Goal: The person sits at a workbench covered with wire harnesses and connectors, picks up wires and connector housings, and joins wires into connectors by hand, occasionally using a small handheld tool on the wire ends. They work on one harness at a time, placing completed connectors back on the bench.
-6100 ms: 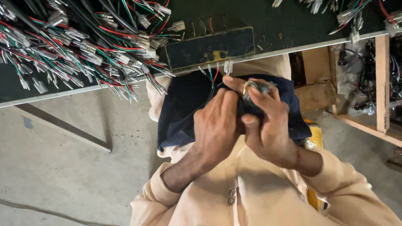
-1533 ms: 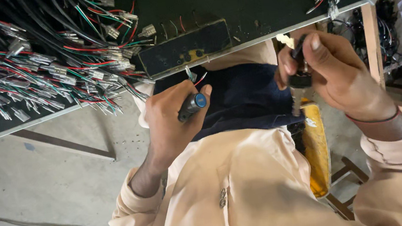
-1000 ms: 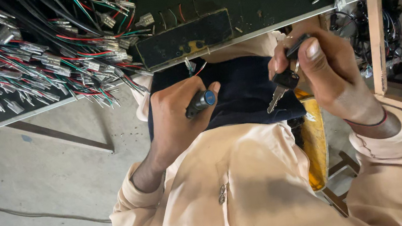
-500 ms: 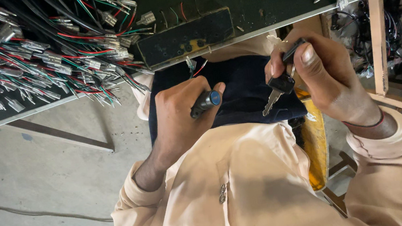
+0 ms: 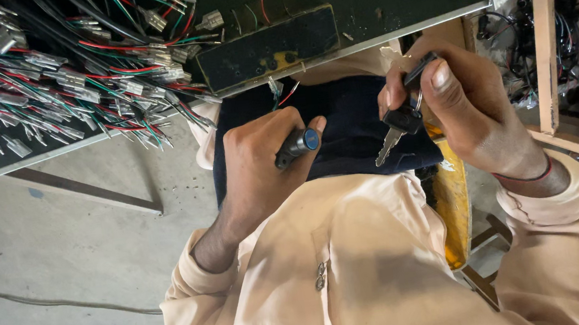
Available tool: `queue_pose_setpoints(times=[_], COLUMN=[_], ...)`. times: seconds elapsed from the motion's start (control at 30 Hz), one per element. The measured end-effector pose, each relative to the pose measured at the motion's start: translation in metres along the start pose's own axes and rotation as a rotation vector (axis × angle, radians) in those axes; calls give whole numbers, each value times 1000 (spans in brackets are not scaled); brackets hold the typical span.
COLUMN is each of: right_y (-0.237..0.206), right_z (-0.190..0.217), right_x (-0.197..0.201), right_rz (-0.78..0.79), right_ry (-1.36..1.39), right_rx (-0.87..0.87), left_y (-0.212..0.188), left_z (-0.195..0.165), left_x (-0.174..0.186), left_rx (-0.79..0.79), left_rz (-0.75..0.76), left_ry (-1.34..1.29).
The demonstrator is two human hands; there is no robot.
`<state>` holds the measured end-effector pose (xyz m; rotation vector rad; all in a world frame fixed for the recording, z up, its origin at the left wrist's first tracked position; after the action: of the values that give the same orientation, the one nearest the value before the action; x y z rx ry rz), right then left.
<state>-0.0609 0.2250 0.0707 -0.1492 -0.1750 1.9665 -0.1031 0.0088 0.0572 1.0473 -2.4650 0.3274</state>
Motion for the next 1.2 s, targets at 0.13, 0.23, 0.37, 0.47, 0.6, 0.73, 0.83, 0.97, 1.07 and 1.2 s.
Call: queue_pose_setpoints(times=[0.13,0.23,0.37,0.47,0.6,0.73,0.83,0.97,1.07,1.2], right_y=[0,0,4,8,10,14,18,14,15,10], right_z=[1,3,6,9,12,22,18,12,0,3], right_x=[-1,-2,-4,-8,-13,-20,-31,-51,-38,-32], right_rz=[6,13,20,70,103,-34,-121,-23,-59,-156], right_ry=[32,25,23,38,-281,-330,-374,-653,-345,-638], right_rx=[15,12,32,72,0,270,477,637,547,530], left_y=[0,0,-1,0,0,1,2,3,2,0], left_z=[0,0,0,0,-1,-1,0,-2,1,3], left_x=[0,-1,-1,-1,-4,-8,-9,-6,-3,-5], left_rx=[-10,-14,-14,-26,-56,-72,-64,-83,-27,-19], left_rz=[-2,-2,-11,-11,10,23,26,15,-6,-14], left_ry=[-3,-4,-11,-5,-36,-59,-57,-70,-65,-76])
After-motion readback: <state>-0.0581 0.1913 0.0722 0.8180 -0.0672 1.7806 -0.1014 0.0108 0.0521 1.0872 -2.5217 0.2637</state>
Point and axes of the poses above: each hand's wrist, its own y-axis towards the middle knuckle, its own x-axis out of the back of the hand, z = x × y, the point moved 6 cm from there along y, towards the middle knuckle, and after that the axes turned 15 degrees about z, right-handed, at the moved point
